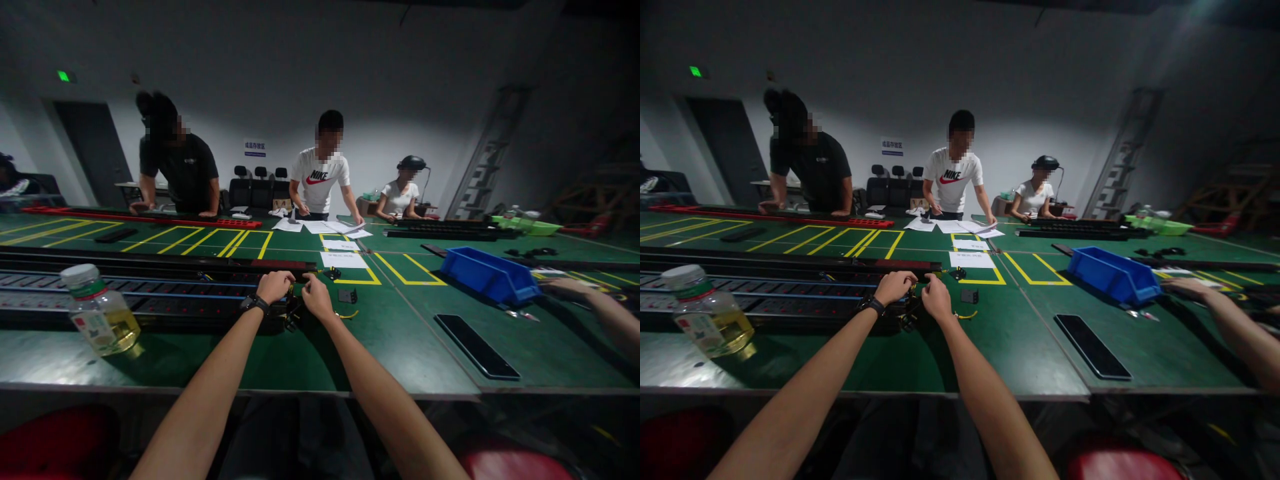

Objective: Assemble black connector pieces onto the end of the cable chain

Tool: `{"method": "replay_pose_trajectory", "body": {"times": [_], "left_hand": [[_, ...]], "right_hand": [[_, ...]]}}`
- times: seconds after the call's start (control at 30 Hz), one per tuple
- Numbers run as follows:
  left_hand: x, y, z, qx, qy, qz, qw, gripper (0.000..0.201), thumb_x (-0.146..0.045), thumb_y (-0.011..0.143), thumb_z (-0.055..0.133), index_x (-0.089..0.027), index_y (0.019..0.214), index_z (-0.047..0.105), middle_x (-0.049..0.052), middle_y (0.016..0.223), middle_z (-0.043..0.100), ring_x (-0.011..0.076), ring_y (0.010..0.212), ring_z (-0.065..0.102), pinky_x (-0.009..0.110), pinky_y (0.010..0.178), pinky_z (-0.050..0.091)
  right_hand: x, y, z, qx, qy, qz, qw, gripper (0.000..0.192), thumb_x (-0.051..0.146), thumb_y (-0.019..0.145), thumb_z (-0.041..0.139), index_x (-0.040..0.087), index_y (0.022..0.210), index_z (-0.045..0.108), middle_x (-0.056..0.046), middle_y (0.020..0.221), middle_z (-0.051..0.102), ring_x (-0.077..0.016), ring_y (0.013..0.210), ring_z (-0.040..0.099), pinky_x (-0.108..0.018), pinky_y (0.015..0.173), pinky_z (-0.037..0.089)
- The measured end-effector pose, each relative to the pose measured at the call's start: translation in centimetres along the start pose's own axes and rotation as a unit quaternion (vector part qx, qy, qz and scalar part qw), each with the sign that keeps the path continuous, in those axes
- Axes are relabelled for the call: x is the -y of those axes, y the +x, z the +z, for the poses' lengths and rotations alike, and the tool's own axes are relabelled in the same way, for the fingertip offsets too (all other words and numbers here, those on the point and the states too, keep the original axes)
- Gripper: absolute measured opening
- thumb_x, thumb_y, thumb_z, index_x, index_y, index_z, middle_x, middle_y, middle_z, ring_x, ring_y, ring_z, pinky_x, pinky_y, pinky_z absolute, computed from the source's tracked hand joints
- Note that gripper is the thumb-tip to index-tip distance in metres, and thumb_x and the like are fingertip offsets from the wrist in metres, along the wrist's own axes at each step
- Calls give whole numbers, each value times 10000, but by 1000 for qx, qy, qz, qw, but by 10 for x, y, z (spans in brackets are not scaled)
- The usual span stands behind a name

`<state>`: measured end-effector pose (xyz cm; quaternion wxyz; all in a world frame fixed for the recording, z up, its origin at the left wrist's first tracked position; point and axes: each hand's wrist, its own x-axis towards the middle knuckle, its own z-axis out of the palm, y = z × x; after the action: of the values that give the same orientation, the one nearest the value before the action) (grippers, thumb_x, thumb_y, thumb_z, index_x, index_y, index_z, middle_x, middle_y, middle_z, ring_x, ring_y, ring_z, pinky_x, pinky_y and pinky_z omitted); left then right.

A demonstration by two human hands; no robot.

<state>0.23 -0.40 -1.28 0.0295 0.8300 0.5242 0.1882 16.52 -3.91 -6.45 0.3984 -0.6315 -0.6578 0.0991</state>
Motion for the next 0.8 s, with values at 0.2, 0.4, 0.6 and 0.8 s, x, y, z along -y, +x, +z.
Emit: {"method": "replay_pose_trajectory", "body": {"times": [0.2,0.4,0.6,0.8], "left_hand": [[0,0,0,0,0,-3,1000,381,-243,939,452,-334,1079,795,-11,1114,806,218,1064,740,318,991,524],[2,0,0,0,-2,4,1000,387,-247,943,445,-332,1086,795,-10,1126,804,209,1079,736,305,995,521],[3,0,1,-2,-1,4,1000,380,-247,935,453,-331,1078,794,-9,1115,806,215,1062,740,305,967,529],[4,1,3,-6,-2,6,1000,374,-245,930,456,-333,1061,795,-16,1098,809,211,1042,744,300,950,532]], "right_hand": [[7,2,-41,-88,-139,87,983,419,230,970,477,171,1365,605,-135,1195,701,-257,1102,650,-333,925,479],[-2,-2,-58,-38,-261,166,950,390,282,931,539,84,1233,685,-240,1220,688,-357,1184,636,-424,946,475],[-11,-1,-56,64,-273,183,942,371,303,953,528,84,1187,713,-235,1214,712,-356,1185,662,-433,979,473],[-7,-4,-50,98,-263,143,949,382,276,954,514,135,1286,639,-204,1301,676,-343,1208,644,-432,974,473]]}}
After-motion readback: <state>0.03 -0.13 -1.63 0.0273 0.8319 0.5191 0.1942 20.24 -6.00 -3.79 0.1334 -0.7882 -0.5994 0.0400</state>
